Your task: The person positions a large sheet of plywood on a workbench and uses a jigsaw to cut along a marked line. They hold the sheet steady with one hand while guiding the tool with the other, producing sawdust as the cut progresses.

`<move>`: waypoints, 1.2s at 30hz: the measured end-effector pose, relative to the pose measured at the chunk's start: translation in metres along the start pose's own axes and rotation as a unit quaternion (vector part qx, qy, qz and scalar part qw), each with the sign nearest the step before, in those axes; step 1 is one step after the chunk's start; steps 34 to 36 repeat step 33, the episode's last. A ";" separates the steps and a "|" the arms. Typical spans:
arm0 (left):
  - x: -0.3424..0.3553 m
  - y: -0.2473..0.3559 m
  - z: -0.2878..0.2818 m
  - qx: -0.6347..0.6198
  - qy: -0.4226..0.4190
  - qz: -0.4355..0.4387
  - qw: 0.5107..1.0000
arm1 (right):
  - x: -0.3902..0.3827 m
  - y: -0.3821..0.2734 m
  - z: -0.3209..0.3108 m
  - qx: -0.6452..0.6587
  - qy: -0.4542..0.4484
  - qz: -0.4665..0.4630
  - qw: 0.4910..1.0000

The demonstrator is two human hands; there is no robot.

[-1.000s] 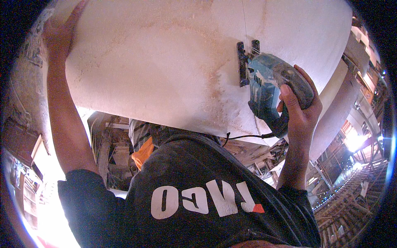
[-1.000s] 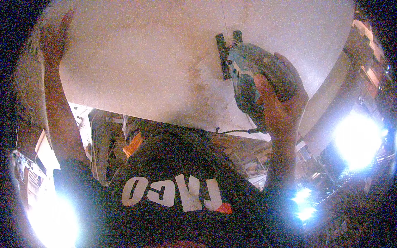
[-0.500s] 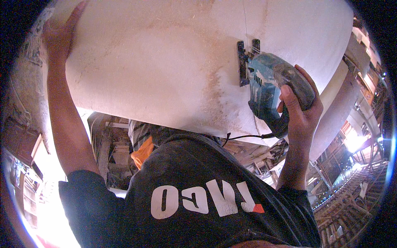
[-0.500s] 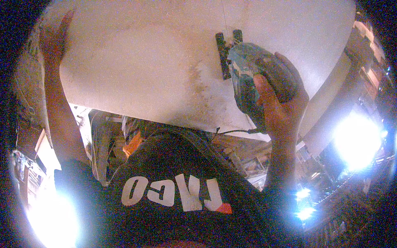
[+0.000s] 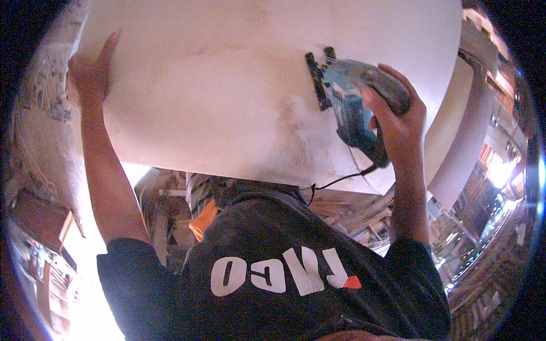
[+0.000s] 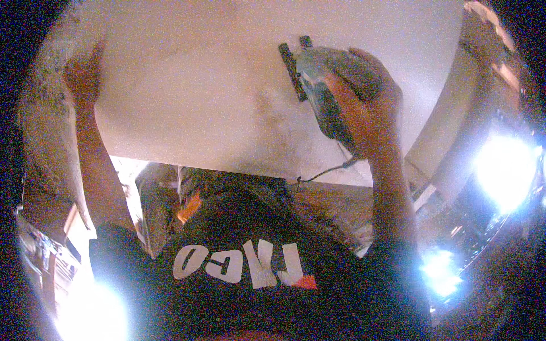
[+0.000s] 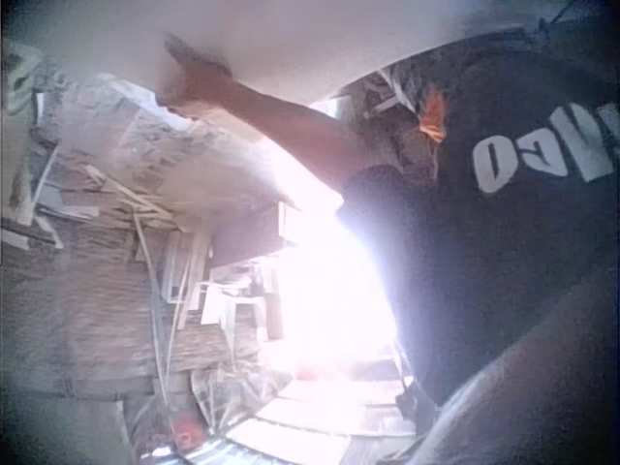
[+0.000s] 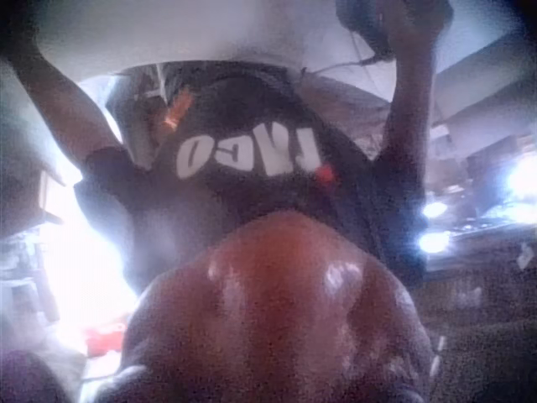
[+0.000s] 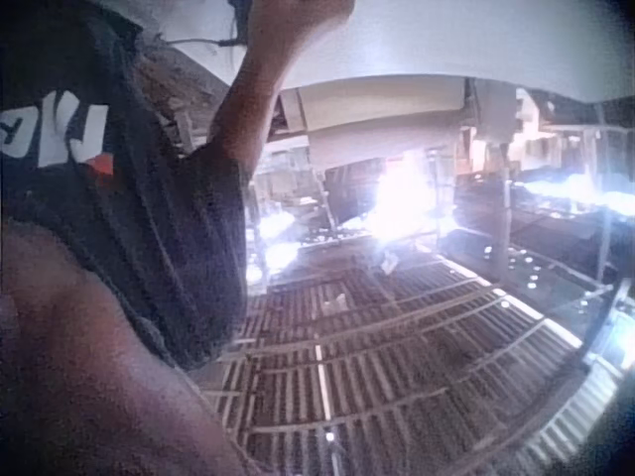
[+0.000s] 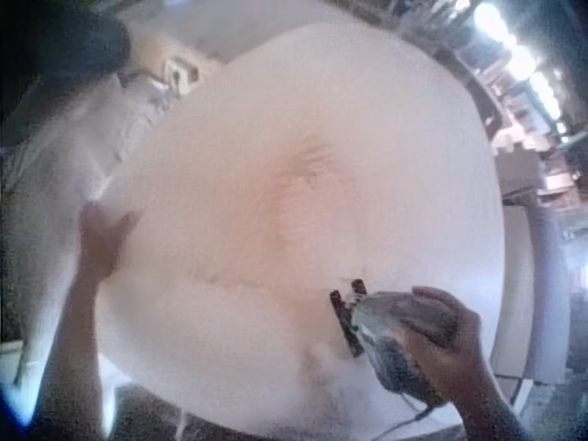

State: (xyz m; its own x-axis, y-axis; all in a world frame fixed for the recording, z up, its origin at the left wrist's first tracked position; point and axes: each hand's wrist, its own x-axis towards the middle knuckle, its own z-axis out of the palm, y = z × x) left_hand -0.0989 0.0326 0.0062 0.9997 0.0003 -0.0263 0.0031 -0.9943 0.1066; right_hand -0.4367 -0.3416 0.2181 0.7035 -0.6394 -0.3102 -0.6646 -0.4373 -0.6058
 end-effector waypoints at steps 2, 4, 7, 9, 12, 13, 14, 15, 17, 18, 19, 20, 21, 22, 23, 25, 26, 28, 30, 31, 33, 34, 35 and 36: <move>0.002 0.016 -0.009 -0.006 0.000 -0.021 1.000 | 0.010 0.001 -0.005 -0.018 -0.006 -0.034 0.999; 0.003 0.017 -0.005 -0.004 0.093 0.001 0.996 | 0.019 -0.003 -0.004 -0.030 -0.007 -0.055 0.998; 0.003 0.005 0.001 -0.028 0.260 0.061 0.963 | 0.029 -0.001 0.007 -0.001 -0.019 -0.061 0.998; -0.019 0.012 -0.034 -0.076 0.231 0.067 0.968 | 0.022 -0.014 0.006 0.024 -0.036 -0.038 0.998; -0.088 0.055 -0.104 -0.307 0.036 0.114 0.944 | 0.010 -0.038 -0.011 0.010 -0.048 -0.006 0.999; -0.118 0.064 -0.129 -0.372 -0.019 0.133 0.918 | 0.013 -0.031 -0.014 -0.011 -0.045 -0.022 0.999; -0.141 0.064 -0.147 -0.490 -0.097 0.137 0.855 | 0.019 -0.027 -0.013 -0.030 -0.045 -0.044 0.998; -0.166 0.060 -0.163 -0.594 -0.176 0.136 0.773 | 0.021 -0.025 -0.009 -0.044 -0.036 -0.047 0.997; -0.215 0.059 -0.202 -0.623 -0.269 0.306 0.668 | 0.025 -0.023 -0.003 -0.080 -0.018 -0.051 0.995; -0.241 0.069 -0.231 -0.651 -0.336 0.363 0.576 | 0.028 -0.020 -0.001 -0.086 -0.007 -0.050 0.995; -0.258 0.078 -0.249 -0.662 -0.383 0.410 0.498 | 0.030 -0.015 0.001 -0.095 0.005 -0.047 0.994; -0.275 0.087 -0.267 -0.661 -0.434 0.449 0.417 | 0.030 -0.011 0.002 -0.102 0.016 -0.046 0.994; -0.283 0.091 -0.284 -0.650 -0.461 0.477 0.371 | 0.030 -0.020 0.004 -0.090 -0.018 -0.028 0.995; -0.292 0.094 -0.295 -0.636 -0.485 0.508 0.320 | 0.027 -0.025 0.002 -0.083 -0.045 -0.012 0.996; -0.300 0.095 -0.302 -0.624 -0.503 0.539 0.259 | 0.023 -0.031 -0.005 -0.088 -0.067 0.006 0.994; -0.313 0.100 -0.324 -0.577 -0.542 0.592 0.153 | 0.031 -0.025 0.002 -0.109 -0.053 -0.035 0.992; -0.318 0.099 -0.316 -0.562 -0.550 0.609 0.098 | 0.034 -0.010 0.004 -0.142 -0.036 -0.042 0.988; -0.331 0.097 -0.336 -0.514 -0.579 0.629 0.078 | 0.037 -0.015 0.008 -0.109 -0.037 -0.068 0.991; -0.341 0.094 -0.339 -0.477 -0.597 0.643 0.059 | 0.040 -0.013 0.002 -0.093 -0.042 -0.064 0.993; -0.344 0.091 -0.340 -0.460 -0.607 0.646 0.049 | 0.042 -0.012 0.000 -0.083 -0.054 -0.051 0.994; -0.350 0.089 -0.352 -0.475 -0.594 0.644 0.081 | 0.046 -0.012 0.001 -0.050 -0.064 -0.035 0.996; -0.350 0.089 -0.352 -0.475 -0.594 0.644 0.081 | 0.046 -0.012 0.001 -0.050 -0.064 -0.035 0.996; -0.350 0.089 -0.352 -0.475 -0.594 0.644 0.081 | 0.046 -0.012 0.001 -0.050 -0.064 -0.035 0.996; -0.350 0.089 -0.352 -0.475 -0.594 0.644 0.081 | 0.046 -0.012 0.001 -0.050 -0.064 -0.035 0.996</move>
